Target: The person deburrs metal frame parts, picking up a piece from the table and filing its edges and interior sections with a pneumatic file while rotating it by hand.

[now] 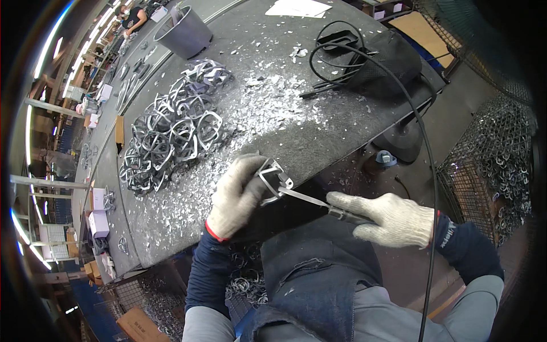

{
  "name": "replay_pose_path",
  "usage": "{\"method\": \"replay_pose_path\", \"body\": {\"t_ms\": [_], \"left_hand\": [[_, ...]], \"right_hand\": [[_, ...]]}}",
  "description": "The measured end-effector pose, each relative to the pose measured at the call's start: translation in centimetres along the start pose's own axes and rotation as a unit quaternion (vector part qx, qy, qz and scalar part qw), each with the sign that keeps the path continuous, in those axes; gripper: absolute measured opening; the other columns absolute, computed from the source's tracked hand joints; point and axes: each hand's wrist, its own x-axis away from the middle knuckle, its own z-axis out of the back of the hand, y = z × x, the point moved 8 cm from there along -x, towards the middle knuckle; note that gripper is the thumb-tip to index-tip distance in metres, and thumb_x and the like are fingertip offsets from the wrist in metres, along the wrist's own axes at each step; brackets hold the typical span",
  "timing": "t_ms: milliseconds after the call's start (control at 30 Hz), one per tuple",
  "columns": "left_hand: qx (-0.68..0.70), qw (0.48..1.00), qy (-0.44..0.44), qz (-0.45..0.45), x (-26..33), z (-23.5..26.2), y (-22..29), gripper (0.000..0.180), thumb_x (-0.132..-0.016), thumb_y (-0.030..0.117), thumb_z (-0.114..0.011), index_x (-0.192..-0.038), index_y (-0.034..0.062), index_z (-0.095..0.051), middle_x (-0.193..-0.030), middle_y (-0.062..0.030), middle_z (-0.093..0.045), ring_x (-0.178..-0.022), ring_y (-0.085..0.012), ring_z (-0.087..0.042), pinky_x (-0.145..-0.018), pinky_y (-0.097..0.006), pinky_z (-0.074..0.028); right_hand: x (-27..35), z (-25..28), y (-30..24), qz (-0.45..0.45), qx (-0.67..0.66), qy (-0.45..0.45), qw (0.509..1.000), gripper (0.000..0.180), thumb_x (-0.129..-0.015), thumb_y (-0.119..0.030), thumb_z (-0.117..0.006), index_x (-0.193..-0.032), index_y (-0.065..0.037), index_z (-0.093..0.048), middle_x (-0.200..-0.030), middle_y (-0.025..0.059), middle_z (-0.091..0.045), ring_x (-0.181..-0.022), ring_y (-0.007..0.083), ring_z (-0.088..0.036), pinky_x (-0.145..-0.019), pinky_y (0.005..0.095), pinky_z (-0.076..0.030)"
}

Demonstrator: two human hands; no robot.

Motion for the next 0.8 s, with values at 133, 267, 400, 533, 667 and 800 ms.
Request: {"method": "replay_pose_path", "body": {"t_ms": [133, 267, 400, 533, 667, 800], "left_hand": [[0.167, 0.969, -0.141, 0.118, -0.7, 0.3, -0.3, 0.043, -0.108, 0.019, -0.061, -0.141, -0.007, -0.07, -0.131, -0.0141, -0.078, -0.124, -0.0222, -0.074, -0.112, -0.037, -0.056], [0.135, 0.96, -0.221, 0.103, -2.3, 0.3, -0.4, 0.039, -0.11, 0.021, -0.063, -0.138, -0.0046, -0.073, -0.127, -0.011, -0.079, -0.12, -0.0176, -0.074, -0.107, -0.034, -0.058], [0.111, 0.945, -0.284, 0.121, -3.2, 0.0, -1.1, 0.057, -0.105, 0.041, -0.073, -0.139, -0.0048, -0.073, -0.124, -0.0093, -0.079, -0.119, -0.0182, -0.074, -0.106, -0.034, -0.057], [0.143, 0.932, -0.306, 0.132, -3.5, -0.4, -2.2, 0.048, -0.108, 0.03, -0.07, -0.14, -0.0053, -0.072, -0.127, -0.0097, -0.08, -0.117, -0.0164, -0.074, -0.106, -0.032, -0.058], [0.167, 0.924, -0.312, 0.141, -3.4, -0.4, -2.1, 0.046, -0.109, 0.033, -0.072, -0.14, -0.0022, -0.074, -0.126, -0.0077, -0.079, -0.116, -0.015, -0.072, -0.104, -0.032, -0.057], [0.211, 0.918, -0.299, 0.152, -3.3, -0.3, -2.3, 0.049, -0.109, 0.033, -0.074, -0.142, -0.0031, -0.071, -0.129, -0.0093, -0.079, -0.12, -0.0152, -0.073, -0.106, -0.032, -0.058]], "right_hand": [[0.6, 1.5, -1.2, 0.036, 0.08, 0.042, 0.995, 0.086, -0.101, -0.014, -0.073, -0.18, -0.024, -0.038, -0.143, 0.0126, -0.078, -0.122, 0.0382, -0.079, -0.109, 0.0479, -0.063], [0.5, 1.5, -1.2, 0.072, 0.195, 0.101, 0.973, 0.078, -0.103, -0.015, -0.073, -0.175, -0.031, -0.048, -0.102, 0.0162, -0.08, -0.088, 0.0357, -0.081, -0.08, 0.0488, -0.068], [0.2, 1.4, -1.3, 0.064, 0.354, 0.173, 0.917, 0.072, -0.1, -0.021, -0.079, -0.167, -0.036, -0.058, -0.08, 0.0112, -0.07, -0.064, 0.031, -0.075, -0.056, 0.0436, -0.062], [0.1, 1.3, -1.6, 0.097, 0.393, 0.223, 0.887, 0.066, -0.101, -0.023, -0.078, -0.163, -0.039, -0.063, -0.073, 0.0091, -0.065, -0.056, 0.0295, -0.071, -0.049, 0.0417, -0.059], [0.0, 1.1, -1.4, 0.098, 0.395, 0.24, 0.881, 0.064, -0.101, -0.022, -0.078, -0.16, -0.041, -0.065, -0.071, 0.0076, -0.063, -0.056, 0.0276, -0.071, -0.05, 0.0421, -0.059], [0.5, 1.1, -1.0, 0.082, 0.365, 0.217, 0.902, 0.058, -0.103, -0.025, -0.078, -0.158, -0.043, -0.068, -0.07, 0.0065, -0.06, -0.055, 0.0264, -0.069, -0.048, 0.0411, -0.058]]}}
